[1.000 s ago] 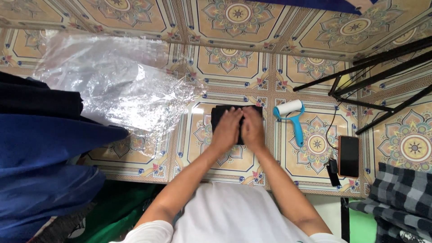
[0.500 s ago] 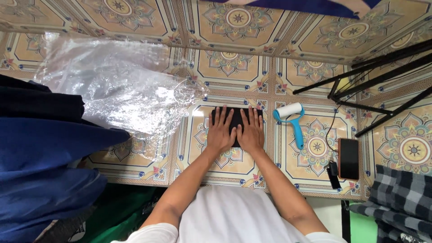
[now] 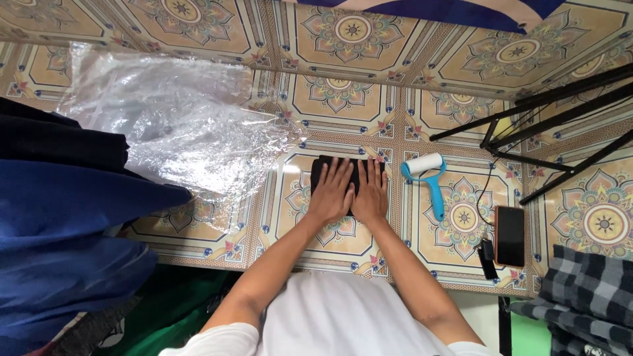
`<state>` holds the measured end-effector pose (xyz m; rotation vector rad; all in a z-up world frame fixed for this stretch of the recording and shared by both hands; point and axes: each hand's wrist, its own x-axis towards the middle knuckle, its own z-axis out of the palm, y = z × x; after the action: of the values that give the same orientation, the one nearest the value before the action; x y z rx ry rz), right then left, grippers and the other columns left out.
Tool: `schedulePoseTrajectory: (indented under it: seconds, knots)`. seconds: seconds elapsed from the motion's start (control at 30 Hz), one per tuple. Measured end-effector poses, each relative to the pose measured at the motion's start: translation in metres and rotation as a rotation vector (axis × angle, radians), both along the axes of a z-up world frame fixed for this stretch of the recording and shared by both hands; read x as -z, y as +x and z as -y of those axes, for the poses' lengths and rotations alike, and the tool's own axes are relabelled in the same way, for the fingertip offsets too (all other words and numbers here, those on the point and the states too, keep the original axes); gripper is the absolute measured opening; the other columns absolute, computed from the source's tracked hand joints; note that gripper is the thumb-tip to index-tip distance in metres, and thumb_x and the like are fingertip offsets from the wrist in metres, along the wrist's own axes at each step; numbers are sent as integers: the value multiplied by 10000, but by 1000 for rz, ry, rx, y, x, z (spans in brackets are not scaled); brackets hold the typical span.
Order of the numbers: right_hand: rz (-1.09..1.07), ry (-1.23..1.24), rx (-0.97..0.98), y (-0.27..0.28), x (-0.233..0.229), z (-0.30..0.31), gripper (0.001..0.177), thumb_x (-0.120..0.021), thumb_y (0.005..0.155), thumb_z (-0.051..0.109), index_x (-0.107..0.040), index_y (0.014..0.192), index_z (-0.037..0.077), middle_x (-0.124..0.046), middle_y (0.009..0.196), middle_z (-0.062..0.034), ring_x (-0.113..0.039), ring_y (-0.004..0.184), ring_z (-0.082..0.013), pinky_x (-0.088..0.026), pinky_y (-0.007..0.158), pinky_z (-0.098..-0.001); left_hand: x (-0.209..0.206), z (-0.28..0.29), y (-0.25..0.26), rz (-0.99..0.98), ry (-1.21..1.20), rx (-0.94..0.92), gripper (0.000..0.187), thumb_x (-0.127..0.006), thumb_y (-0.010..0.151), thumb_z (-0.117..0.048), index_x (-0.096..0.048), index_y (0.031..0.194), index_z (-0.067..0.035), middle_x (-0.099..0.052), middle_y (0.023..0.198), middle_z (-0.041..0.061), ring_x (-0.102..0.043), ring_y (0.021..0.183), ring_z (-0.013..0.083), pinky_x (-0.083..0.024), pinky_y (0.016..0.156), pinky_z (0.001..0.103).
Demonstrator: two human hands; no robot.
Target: Folding a pair of black pants, cleaning them with a lint roller, and placing them into a plastic shipping bag.
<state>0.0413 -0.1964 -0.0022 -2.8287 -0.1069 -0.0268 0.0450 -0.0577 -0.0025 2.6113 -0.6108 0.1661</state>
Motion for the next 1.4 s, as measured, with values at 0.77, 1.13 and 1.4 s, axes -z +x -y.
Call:
schedulePoseTrajectory:
  seconds: [0.77, 1.13, 1.4]
  knots:
    - [-1, -33, -51, 0, -8, 5, 664, -469, 1003, 359, -312, 1602, 116, -227, 1678, -190, -156, 1568, -344, -144, 1238, -557, -10, -44, -5, -163, 110, -171, 712, -315, 1019, -475, -184, 1648, -167, -176, 1707, 135, -157, 1564, 380, -69, 1258, 575]
    - [478, 105, 394, -18, 12, 145, 852, -798, 750, 122, -379, 1487, 44, -332, 1439, -216, -343, 1366, -447, -302, 1086, -606, 0, -44, -5, -145, 5, -201, 682, -334, 1009, -403, -277, 1606, -78, -314, 1650, 170, -280, 1532, 356, -108, 1282, 487]
    - [-90, 366, 545, -69, -52, 106, 290, -632, 981, 383, -709, 1006, 105, -708, 813, -255, -705, 906, -490, -521, 733, -565, -6, -44, -8, -74, -40, -221, 646, -384, 1009, -345, -318, 1590, -69, -344, 1631, 178, -321, 1505, 369, -141, 1275, 490]
